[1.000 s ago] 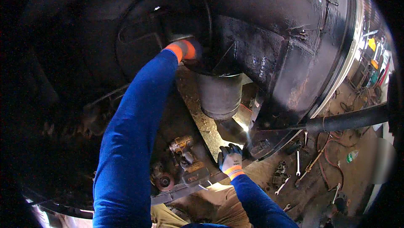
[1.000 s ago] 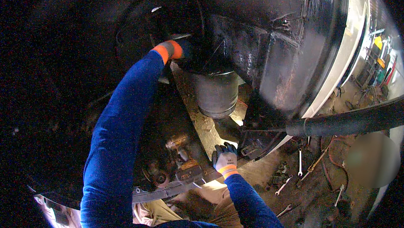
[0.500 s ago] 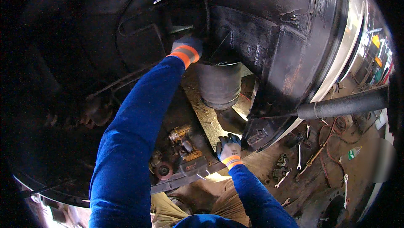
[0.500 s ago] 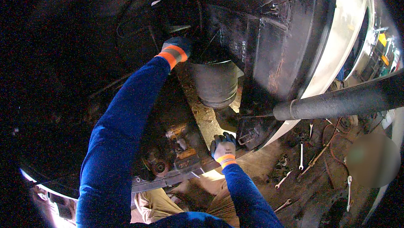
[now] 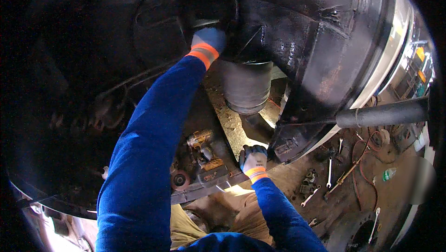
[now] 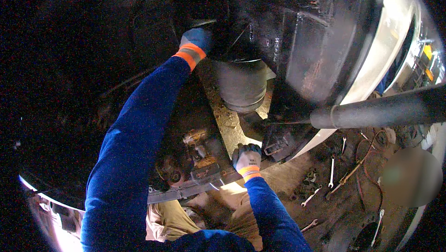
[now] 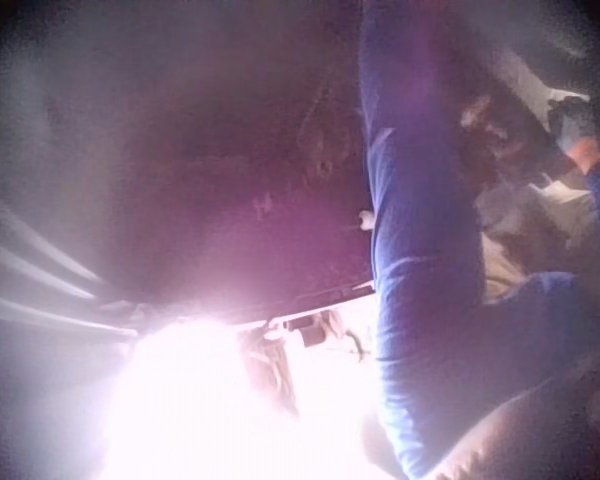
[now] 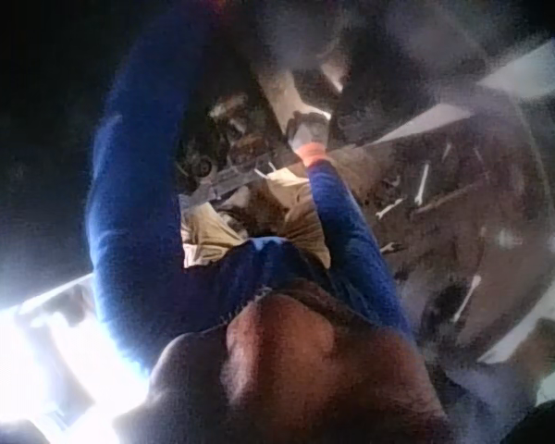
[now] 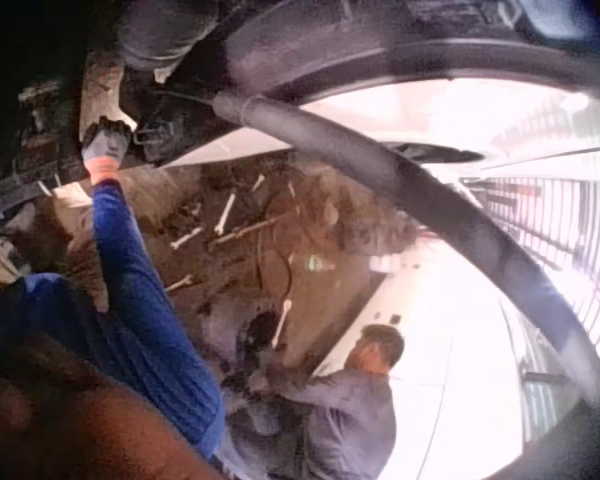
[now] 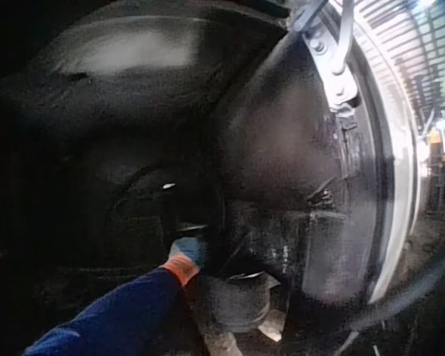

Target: The person sits on the floor under a vehicle and uses a power drill and wrench to remove and install bolts on the undercarriage. They handle various metal components and fasteners while working in a confined space.

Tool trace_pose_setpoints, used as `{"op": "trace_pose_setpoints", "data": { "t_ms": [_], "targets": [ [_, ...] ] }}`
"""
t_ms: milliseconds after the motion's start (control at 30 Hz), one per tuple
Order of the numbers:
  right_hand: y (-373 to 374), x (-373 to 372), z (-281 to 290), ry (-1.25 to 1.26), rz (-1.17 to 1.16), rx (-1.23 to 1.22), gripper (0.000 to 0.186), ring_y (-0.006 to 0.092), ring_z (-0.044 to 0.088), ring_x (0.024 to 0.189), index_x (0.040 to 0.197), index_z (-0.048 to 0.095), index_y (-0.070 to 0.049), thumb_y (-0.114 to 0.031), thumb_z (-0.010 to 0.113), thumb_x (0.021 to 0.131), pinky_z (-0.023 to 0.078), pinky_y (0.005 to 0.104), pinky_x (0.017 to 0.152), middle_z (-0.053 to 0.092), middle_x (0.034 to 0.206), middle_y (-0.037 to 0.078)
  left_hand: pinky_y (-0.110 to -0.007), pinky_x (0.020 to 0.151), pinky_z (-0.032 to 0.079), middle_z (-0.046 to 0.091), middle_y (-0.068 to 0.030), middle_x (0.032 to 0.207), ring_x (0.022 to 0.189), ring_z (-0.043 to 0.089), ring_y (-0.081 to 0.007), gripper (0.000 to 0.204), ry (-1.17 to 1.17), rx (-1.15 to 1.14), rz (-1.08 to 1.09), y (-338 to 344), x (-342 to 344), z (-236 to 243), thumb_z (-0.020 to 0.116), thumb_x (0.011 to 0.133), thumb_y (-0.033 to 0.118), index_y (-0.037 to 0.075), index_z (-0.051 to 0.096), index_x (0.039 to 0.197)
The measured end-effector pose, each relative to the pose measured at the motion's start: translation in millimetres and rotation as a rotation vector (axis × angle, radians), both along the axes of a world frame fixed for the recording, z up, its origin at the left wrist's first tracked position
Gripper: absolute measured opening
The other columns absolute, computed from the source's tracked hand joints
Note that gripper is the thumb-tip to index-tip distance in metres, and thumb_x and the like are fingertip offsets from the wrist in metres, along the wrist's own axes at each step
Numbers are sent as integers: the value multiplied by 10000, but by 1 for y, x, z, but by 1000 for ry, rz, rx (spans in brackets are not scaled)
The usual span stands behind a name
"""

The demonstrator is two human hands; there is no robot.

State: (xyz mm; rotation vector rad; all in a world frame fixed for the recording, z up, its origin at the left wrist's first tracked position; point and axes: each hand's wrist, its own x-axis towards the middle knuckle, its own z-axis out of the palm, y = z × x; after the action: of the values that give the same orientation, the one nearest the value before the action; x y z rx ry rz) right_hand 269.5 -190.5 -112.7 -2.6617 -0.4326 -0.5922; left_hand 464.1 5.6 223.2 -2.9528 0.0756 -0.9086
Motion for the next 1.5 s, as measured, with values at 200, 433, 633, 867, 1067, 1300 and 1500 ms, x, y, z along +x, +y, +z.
{"op": "trace_pose_setpoints", "data": {
  "t_ms": [200, 433, 633, 867, 1067, 1300, 1500],
  "targets": [
    [5, -5, -6, -72, 73, -16, 259, 334, 617, 642, 816, 708, -102, -309, 556, 843, 458, 452, 646, 660, 676, 154, -472, 800, 538, 694, -153, 1055, 947, 668, -359, 307, -12, 206, 17, 59, 18, -9, 480, 912, 278, 117, 730, 989],
    [0, -3, 4, -84, 15, -17, 296, 332, 625, 630, 721, 684, -102, -325, 547, 857, 464, 451, 653, 664, 679, 159, -443, 665, 548, 722, -116, 865, 800, 695, -324, 337, -347, 407, -85, 75, 46, -14, 467, 933, 334, 145, 737, 864],
    [4, 2, 3, -129, 68, 7, 264, 326, 621, 635, 750, 708, -108, -322, 572, 822, 465, 440, 659, 666, 680, 148, -458, 731, 543, 692, -124, 1046, 857, 678, -341, 437, -110, 324, -118, 82, 50, -4, 439, 947, 484, 162, 662, 1139],
    [5, 3, 2, -150, 70, -18, 235, 331, 612, 630, 779, 715, -105, -292, 578, 817, 462, 445, 644, 649, 661, 152, -461, 797, 529, 692, -119, 1014, 919, 659, -347, 335, 32, 454, -424, 85, 32, 5, 521, 915, 378, 165, 663, 1131],
    [9, 4, -5, -208, 125, -13, 185, 341, 604, 650, 799, 716, -125, -272, 605, 800, 454, 467, 634, 640, 670, 149, -439, 730, 541, 694, -113, 942, 846, 672, -326, 197, -110, 400, -532, 104, 54, -9, 542, 889, 252, 170, 706, 959],
    [7, 4, -8, -170, 100, -63, 158, 326, 596, 667, 807, 695, -148, -280, 619, 766, 448, 451, 630, 633, 691, 112, -461, 765, 526, 694, -137, 935, 877, 665, -348, 193, -199, 337, -597, 103, 63, -22, 560, 872, 251, 171, 719, 946],
    [9, 9, -9, -168, 90, -73, 155, 323, 586, 659, 796, 691, -146, -280, 620, 763, 435, 446, 615, 621, 678, 110, -460, 754, 535, 698, -138, 933, 885, 674, -343, 199, -203, 426, -565, 104, 69, -23, 560, 866, 245, 169, 722, 955]
  ]
}}
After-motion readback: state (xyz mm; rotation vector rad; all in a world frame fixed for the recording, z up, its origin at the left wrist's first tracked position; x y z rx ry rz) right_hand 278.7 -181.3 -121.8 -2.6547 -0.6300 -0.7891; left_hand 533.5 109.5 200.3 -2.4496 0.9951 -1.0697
